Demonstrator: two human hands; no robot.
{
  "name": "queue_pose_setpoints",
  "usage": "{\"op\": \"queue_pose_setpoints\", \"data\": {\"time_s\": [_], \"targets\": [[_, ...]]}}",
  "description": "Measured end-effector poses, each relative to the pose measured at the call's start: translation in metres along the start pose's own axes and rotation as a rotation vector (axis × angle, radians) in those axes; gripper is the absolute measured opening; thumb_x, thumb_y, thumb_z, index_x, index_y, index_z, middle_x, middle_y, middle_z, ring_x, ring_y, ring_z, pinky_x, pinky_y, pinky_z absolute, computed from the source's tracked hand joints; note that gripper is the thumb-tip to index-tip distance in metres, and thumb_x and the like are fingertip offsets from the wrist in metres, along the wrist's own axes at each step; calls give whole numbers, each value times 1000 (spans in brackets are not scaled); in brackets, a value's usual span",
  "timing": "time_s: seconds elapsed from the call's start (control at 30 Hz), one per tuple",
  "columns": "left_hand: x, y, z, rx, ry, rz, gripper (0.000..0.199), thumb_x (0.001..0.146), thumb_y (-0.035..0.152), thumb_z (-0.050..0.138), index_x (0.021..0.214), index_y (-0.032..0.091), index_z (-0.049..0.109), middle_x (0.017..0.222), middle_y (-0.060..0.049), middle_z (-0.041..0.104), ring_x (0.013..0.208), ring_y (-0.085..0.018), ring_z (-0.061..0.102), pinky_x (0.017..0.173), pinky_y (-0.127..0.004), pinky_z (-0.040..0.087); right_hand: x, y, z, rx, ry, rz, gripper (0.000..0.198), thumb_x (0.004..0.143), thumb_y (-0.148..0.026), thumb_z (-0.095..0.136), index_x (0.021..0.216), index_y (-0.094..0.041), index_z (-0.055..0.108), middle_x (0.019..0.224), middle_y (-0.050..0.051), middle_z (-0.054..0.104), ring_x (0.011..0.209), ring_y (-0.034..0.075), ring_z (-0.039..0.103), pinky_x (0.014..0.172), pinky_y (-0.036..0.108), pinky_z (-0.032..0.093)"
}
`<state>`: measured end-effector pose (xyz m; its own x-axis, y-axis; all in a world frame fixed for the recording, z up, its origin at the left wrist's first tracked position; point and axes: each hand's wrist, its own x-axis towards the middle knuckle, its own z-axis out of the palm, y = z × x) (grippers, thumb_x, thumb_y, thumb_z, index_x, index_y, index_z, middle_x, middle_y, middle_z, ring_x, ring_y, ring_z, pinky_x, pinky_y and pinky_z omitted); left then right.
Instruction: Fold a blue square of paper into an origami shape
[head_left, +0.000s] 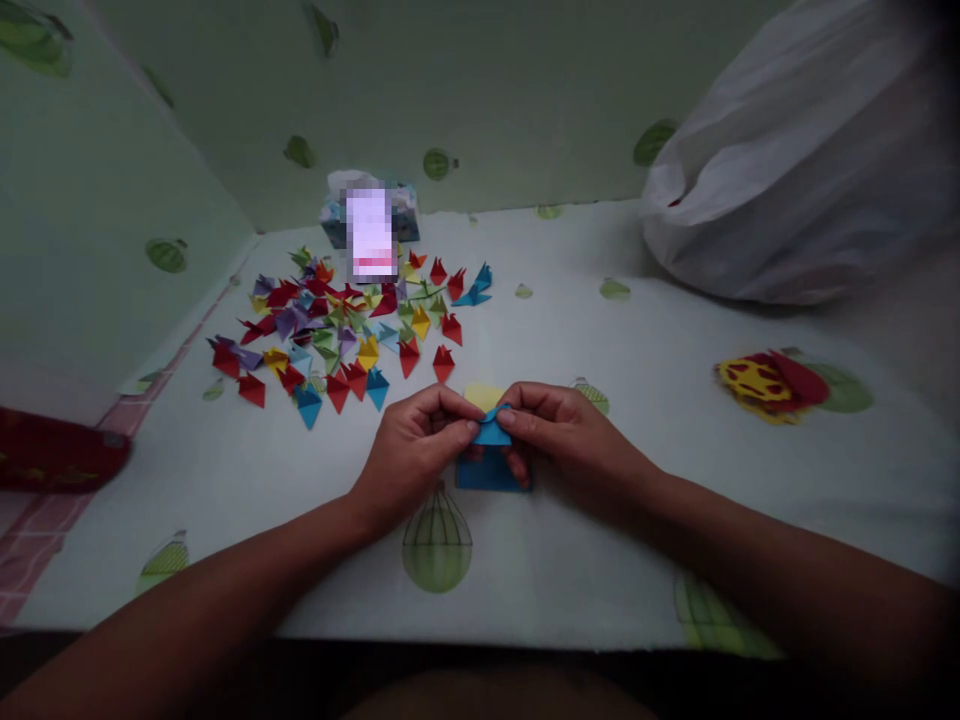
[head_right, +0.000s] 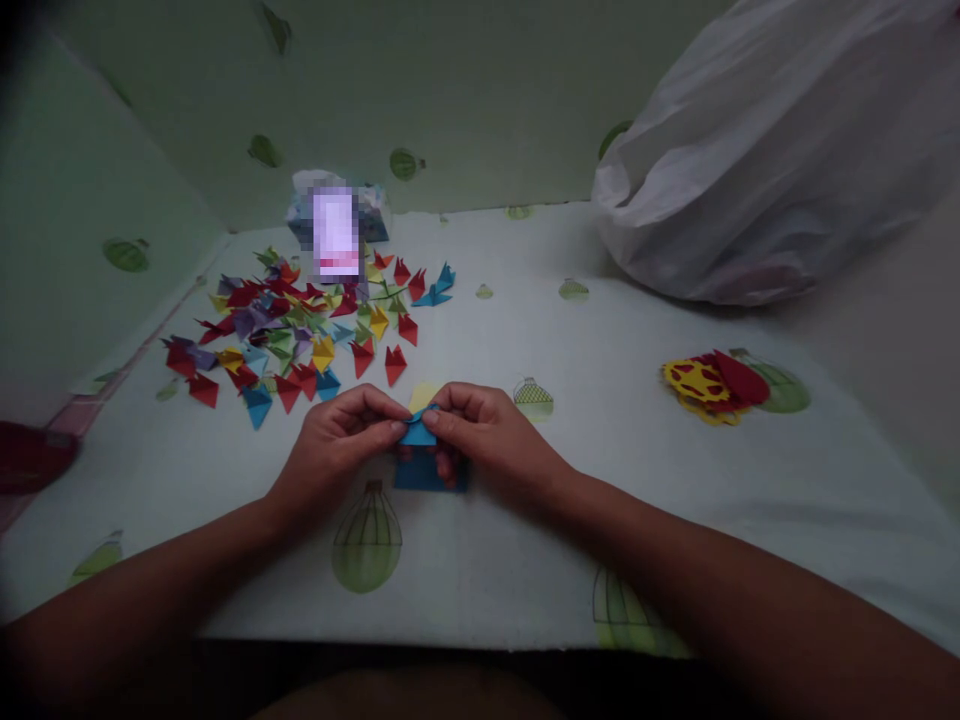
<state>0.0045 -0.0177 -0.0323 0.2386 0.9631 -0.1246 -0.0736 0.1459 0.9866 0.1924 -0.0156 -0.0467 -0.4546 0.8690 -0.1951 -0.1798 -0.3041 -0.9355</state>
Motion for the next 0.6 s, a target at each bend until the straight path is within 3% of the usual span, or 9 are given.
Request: {"op": "queue_pose_setpoints", "data": {"time_s": [0.43, 0.6], "targets": [[-1, 1, 2, 39, -17, -20, 12, 75, 23, 74, 80, 16, 66, 68, 2, 66, 58, -11, 65, 57, -22, 55, 0, -5, 3, -50, 40, -22, 17, 83, -27, 72, 88, -19, 57, 61, -4, 65, 48, 10, 57, 48, 21, 46], [-1, 0, 3, 20, -34, -47, 11, 76, 22, 73, 81, 16, 65, 68, 2, 66, 59, -11, 66, 58, -22, 55, -2, -5, 4, -61, 60, -62, 12, 81, -20, 69, 83, -20, 57, 60, -5, 61, 49, 10, 58, 50, 22, 46]]}}
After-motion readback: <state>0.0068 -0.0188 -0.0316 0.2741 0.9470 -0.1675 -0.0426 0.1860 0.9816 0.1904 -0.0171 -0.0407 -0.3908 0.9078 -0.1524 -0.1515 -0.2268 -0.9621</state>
